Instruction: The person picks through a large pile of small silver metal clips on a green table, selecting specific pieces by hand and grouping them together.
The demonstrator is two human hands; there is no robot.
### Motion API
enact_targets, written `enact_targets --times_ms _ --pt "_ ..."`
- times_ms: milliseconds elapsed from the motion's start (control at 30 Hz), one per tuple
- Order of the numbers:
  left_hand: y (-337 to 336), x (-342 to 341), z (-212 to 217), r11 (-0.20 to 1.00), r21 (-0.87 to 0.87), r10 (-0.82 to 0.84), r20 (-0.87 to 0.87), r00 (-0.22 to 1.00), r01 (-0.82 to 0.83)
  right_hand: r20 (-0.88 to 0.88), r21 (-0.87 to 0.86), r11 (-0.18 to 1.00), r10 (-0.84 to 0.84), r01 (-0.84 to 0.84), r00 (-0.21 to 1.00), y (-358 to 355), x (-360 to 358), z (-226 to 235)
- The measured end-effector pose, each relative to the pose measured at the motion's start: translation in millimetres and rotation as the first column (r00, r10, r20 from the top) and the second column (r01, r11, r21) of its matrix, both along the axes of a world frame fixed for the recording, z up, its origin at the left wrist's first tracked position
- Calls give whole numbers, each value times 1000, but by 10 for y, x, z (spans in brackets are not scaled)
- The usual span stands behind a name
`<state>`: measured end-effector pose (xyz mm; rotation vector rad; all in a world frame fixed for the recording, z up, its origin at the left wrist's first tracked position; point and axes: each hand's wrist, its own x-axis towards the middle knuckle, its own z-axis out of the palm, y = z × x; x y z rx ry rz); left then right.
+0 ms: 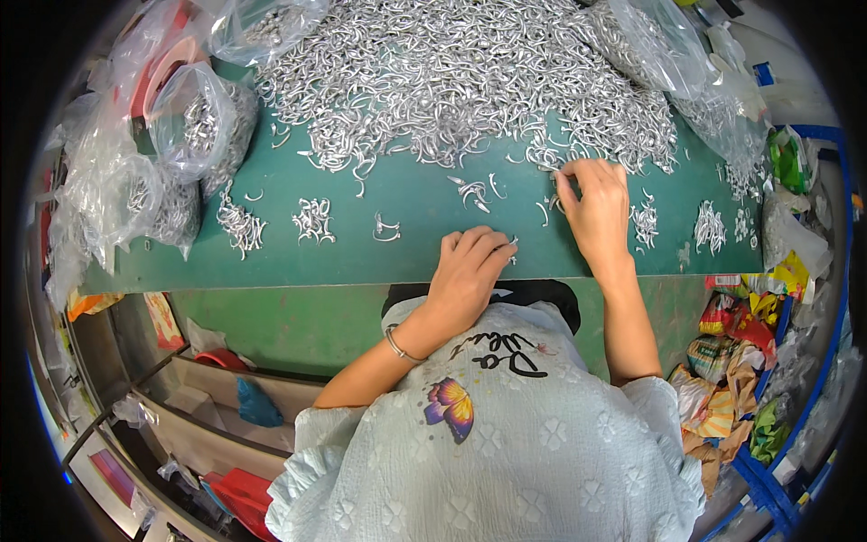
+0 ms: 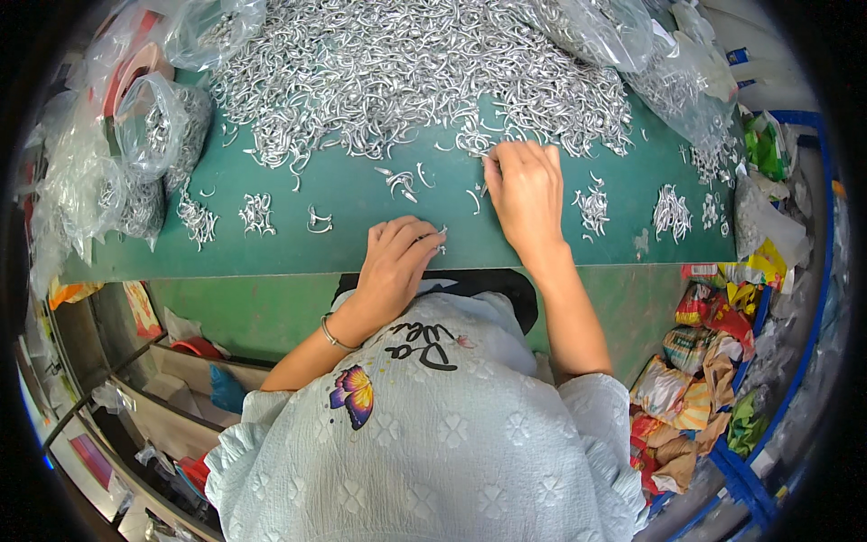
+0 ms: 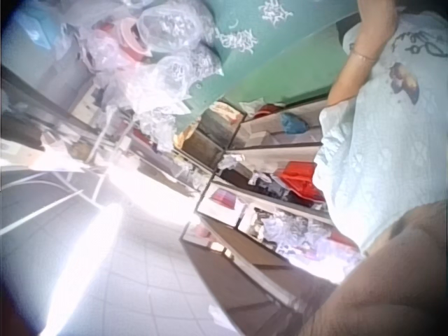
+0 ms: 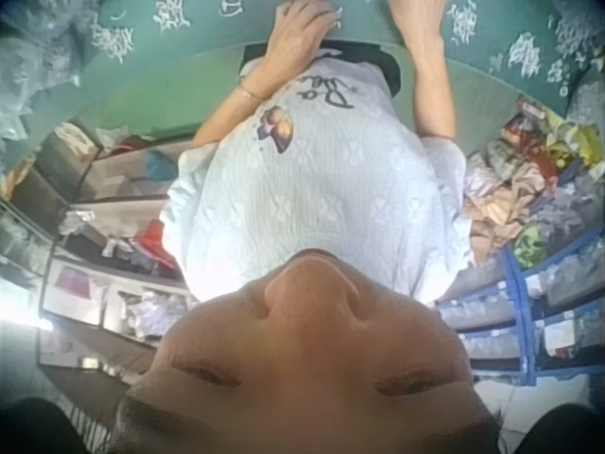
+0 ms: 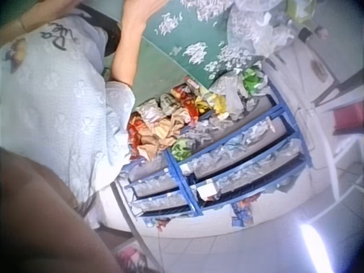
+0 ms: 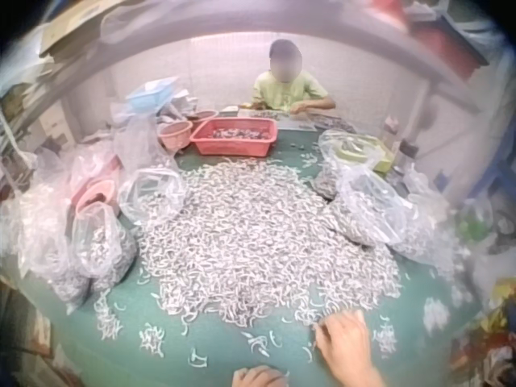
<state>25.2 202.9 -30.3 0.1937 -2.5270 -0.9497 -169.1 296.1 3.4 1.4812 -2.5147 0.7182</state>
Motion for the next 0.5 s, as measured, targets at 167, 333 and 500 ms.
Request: enact_targets --times_ms 167,333,500 --pt "-4 -18 -1 1000 3 8 -7 1000 -8 -33 -20 999 -38 37 999 -2 -84 5" --pt "15 -4 -13 1000 4 15 -3 1000 -15 344 -195 975 -30 103 938 39 -53 59" --pt "2 -6 0 1000 0 14 -9 1000 -14 788 -149 961 -26 231 616 115 35 16"
